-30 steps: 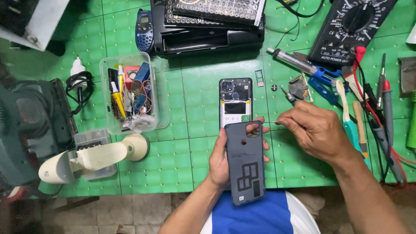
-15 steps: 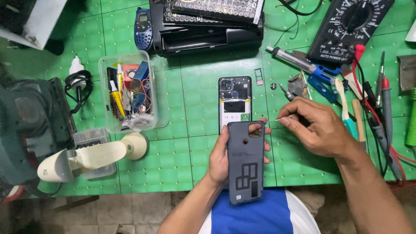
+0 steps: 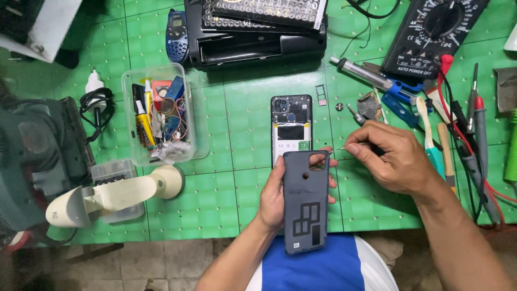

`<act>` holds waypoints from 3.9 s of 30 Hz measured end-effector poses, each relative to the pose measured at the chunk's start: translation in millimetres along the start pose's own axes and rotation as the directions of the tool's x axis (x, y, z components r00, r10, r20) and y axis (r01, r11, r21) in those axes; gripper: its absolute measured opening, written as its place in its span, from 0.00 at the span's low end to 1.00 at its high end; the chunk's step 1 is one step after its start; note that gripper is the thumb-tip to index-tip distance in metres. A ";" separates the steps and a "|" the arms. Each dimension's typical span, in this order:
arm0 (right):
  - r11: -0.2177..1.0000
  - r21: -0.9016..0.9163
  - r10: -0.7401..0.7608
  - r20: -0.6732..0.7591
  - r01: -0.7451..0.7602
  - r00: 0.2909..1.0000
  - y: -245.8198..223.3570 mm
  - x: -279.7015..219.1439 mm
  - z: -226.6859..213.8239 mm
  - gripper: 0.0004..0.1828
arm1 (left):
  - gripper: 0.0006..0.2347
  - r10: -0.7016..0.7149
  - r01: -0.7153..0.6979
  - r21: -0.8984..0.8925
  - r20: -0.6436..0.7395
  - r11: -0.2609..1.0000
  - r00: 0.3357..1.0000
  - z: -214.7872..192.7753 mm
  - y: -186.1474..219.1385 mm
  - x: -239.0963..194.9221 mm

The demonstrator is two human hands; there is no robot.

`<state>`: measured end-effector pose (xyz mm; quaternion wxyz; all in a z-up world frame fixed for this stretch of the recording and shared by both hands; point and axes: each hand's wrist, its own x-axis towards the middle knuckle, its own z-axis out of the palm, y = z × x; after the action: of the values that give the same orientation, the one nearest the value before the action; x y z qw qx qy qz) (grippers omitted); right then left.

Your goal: Inspecting, cleaning, and testing a mobile phone on a repair workbench.

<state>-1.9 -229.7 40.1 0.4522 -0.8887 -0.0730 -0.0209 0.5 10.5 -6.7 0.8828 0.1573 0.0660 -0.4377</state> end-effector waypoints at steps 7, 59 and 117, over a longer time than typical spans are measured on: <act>0.997 -0.043 -0.058 -0.028 0.057 0.998 0.7 -0.8 0.8 0.07 | 0.32 0.000 0.000 0.001 -0.017 1.000 1.000 1.4 0.5 0.7; 0.763 0.564 0.527 -0.260 -0.316 0.809 -10.7 -52.1 46.6 0.09 | 0.36 0.314 -0.306 0.078 -0.144 0.949 0.938 9.2 38.4 -39.0; 0.191 -0.932 0.678 -0.102 -0.308 0.728 111.9 -309.2 -29.1 0.26 | 0.35 0.337 -0.344 -0.073 -0.100 0.936 0.936 2.2 54.6 -30.3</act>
<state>-290.0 -352.4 -64.2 -0.1498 -0.9430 0.1709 0.2433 25.4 63.5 15.1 0.9477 0.1455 0.0952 -0.2676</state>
